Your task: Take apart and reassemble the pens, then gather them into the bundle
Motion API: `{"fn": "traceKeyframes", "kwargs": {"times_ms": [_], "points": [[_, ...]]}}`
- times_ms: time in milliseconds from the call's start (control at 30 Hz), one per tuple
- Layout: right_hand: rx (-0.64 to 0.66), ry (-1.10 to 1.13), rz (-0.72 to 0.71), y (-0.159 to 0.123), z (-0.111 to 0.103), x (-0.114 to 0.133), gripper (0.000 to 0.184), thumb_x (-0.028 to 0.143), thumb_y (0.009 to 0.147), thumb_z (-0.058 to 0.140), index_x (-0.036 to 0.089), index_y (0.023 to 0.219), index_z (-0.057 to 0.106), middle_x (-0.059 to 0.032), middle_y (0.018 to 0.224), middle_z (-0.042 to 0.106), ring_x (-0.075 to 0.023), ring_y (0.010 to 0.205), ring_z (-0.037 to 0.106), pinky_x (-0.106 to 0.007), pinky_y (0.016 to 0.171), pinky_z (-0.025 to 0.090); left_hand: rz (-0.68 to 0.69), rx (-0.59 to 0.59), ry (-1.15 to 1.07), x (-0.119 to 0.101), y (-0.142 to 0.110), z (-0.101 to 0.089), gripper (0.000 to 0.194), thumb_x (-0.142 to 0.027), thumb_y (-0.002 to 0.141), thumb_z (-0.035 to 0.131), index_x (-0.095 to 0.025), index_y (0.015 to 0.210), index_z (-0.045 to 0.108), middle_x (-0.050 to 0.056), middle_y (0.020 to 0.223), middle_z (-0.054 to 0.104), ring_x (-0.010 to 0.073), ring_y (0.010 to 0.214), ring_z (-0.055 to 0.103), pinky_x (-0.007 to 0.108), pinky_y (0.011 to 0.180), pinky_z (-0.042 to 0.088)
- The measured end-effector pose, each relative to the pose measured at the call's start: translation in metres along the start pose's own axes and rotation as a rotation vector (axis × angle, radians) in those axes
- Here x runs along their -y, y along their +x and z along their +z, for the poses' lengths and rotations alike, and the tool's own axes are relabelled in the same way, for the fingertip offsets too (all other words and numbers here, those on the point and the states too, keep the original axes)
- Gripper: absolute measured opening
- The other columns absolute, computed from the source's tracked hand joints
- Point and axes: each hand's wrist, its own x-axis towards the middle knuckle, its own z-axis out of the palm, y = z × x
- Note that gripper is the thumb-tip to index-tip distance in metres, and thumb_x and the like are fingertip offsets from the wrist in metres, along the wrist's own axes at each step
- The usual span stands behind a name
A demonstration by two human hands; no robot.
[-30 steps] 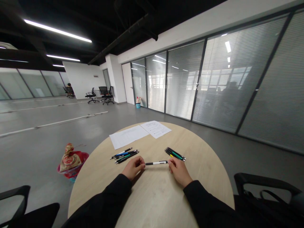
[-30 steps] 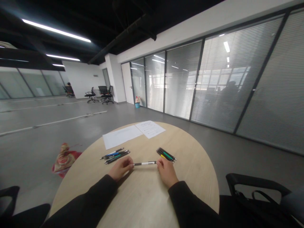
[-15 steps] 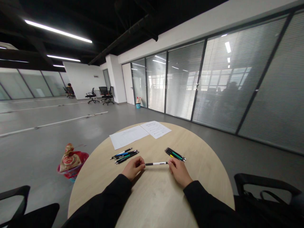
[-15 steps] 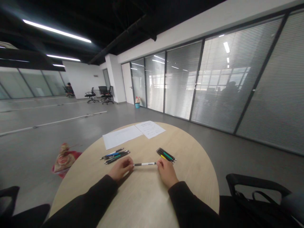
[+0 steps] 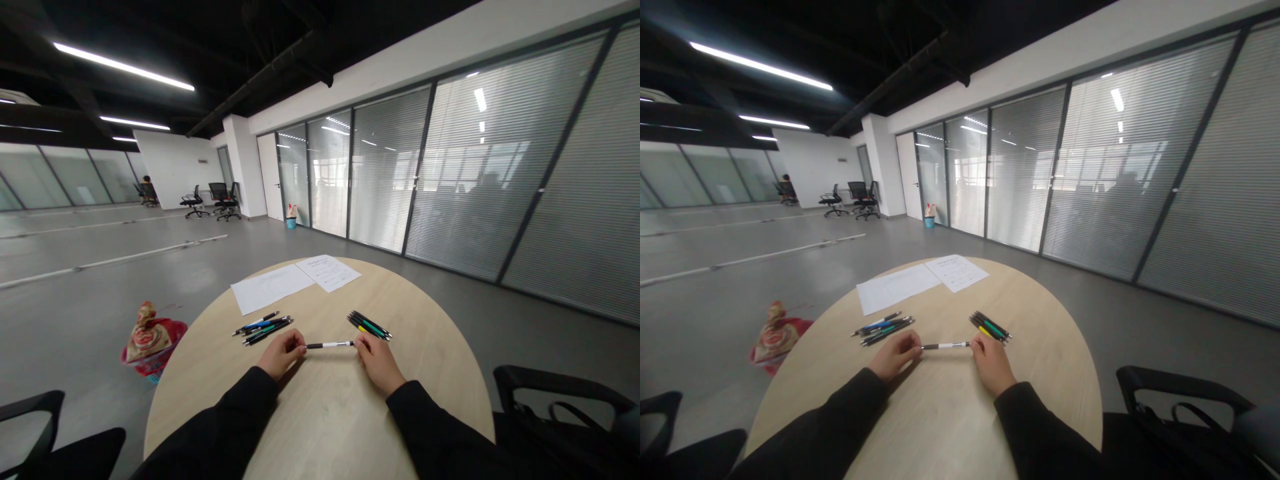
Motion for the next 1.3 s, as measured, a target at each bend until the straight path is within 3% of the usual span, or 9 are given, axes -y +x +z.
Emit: {"fn": "traceKeyframes", "kwargs": {"times_ms": [1100, 1300], "points": [[-0.016, -0.025, -0.021, 0.0008, 0.0011, 0.0000, 0.029, 0.033, 0.090, 0.045, 0.020, 0.065, 0.053, 0.0014, 0.057, 0.055, -0.0161, 0.059, 0.051, -0.025, 0.058, 0.034, 0.006, -0.004, -0.010, 0.0014, 0.0004, -0.0008, 0.022, -0.035, 0.073, 0.068, -0.016, 0.072, 0.057, -0.002, 0.064, 0.059, 0.0131, 0.060, 0.052, 0.025, 0.059, 0.039], [-0.024, 0.012, -0.041, 0.0004, 0.0018, -0.0019, 0.028, 0.034, 0.088, 0.047, 0.019, 0.070, 0.060, -0.0003, 0.061, 0.059, -0.0159, 0.060, 0.052, -0.025, 0.058, 0.036, -0.001, -0.009, 0.004, 0.0007, -0.0003, -0.0005, 0.020, -0.034, 0.074, 0.067, -0.017, 0.072, 0.057, -0.001, 0.064, 0.059, 0.0133, 0.060, 0.052, 0.025, 0.059, 0.039]]}}
